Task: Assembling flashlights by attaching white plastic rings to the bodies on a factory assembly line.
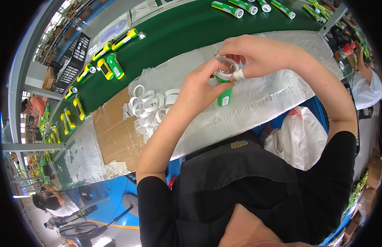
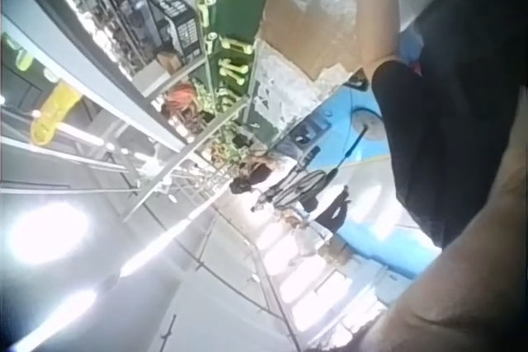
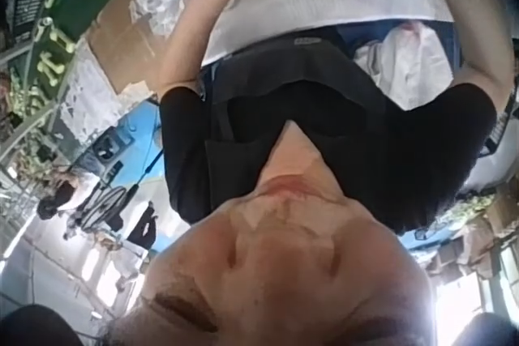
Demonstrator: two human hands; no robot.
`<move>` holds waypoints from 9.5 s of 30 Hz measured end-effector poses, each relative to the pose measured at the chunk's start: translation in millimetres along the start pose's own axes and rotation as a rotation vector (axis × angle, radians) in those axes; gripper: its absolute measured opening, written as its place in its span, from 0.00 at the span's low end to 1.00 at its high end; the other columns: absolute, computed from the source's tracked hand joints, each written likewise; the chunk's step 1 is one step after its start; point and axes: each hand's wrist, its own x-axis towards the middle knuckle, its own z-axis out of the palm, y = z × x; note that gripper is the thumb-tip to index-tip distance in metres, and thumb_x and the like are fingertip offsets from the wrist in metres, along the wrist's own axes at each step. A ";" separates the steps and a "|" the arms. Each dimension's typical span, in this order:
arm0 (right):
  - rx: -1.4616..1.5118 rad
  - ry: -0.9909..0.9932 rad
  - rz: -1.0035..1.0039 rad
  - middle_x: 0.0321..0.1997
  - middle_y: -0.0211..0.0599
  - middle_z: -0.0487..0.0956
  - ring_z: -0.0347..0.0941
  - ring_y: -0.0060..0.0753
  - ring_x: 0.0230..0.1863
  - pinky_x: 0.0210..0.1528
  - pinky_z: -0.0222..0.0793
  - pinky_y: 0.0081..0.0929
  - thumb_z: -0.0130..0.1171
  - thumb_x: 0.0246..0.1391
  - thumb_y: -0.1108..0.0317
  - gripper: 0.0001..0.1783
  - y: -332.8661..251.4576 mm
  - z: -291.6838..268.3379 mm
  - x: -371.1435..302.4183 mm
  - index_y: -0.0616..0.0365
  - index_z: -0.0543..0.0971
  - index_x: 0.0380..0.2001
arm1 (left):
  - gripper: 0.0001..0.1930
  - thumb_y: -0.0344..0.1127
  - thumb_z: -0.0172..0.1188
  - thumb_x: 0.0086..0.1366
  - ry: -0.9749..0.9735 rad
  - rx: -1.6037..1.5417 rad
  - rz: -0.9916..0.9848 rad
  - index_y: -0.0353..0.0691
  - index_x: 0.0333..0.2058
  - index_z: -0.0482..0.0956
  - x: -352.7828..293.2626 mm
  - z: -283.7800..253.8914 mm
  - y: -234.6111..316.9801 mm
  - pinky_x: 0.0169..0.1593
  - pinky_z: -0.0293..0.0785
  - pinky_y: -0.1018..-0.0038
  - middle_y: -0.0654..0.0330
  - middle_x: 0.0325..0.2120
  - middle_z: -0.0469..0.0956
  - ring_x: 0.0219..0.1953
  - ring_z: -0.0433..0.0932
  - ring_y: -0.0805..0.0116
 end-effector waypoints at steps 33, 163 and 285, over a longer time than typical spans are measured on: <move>-0.176 0.168 0.125 0.26 0.41 0.72 0.71 0.40 0.27 0.30 0.65 0.36 0.66 0.47 0.51 0.22 -5.5 21.7 6.2 0.61 0.75 0.29 | 0.20 0.33 0.74 0.45 0.168 0.083 0.115 0.47 0.38 0.78 -2.1 5.7 -7.2 0.36 0.75 0.64 0.57 0.29 0.78 0.33 0.78 0.56; 1.123 0.680 0.006 0.31 0.39 0.75 0.72 0.27 0.31 0.35 0.68 0.25 0.58 0.58 0.46 0.30 -4.9 170.5 119.0 0.57 0.66 0.54 | 0.25 0.55 0.66 0.54 -0.150 0.925 -0.753 0.42 0.41 0.77 -96.2 -212.8 -145.4 0.41 0.76 0.59 0.50 0.37 0.79 0.42 0.79 0.51; -0.158 0.790 0.320 0.37 0.41 0.77 0.76 0.39 0.34 0.38 0.74 0.34 0.62 0.55 0.59 0.18 177.7 138.8 246.4 0.54 0.77 0.47 | 0.21 0.52 0.63 0.61 0.219 0.683 -0.321 0.53 0.50 0.79 -21.7 -214.8 -275.3 0.34 0.77 0.64 0.51 0.27 0.80 0.27 0.80 0.54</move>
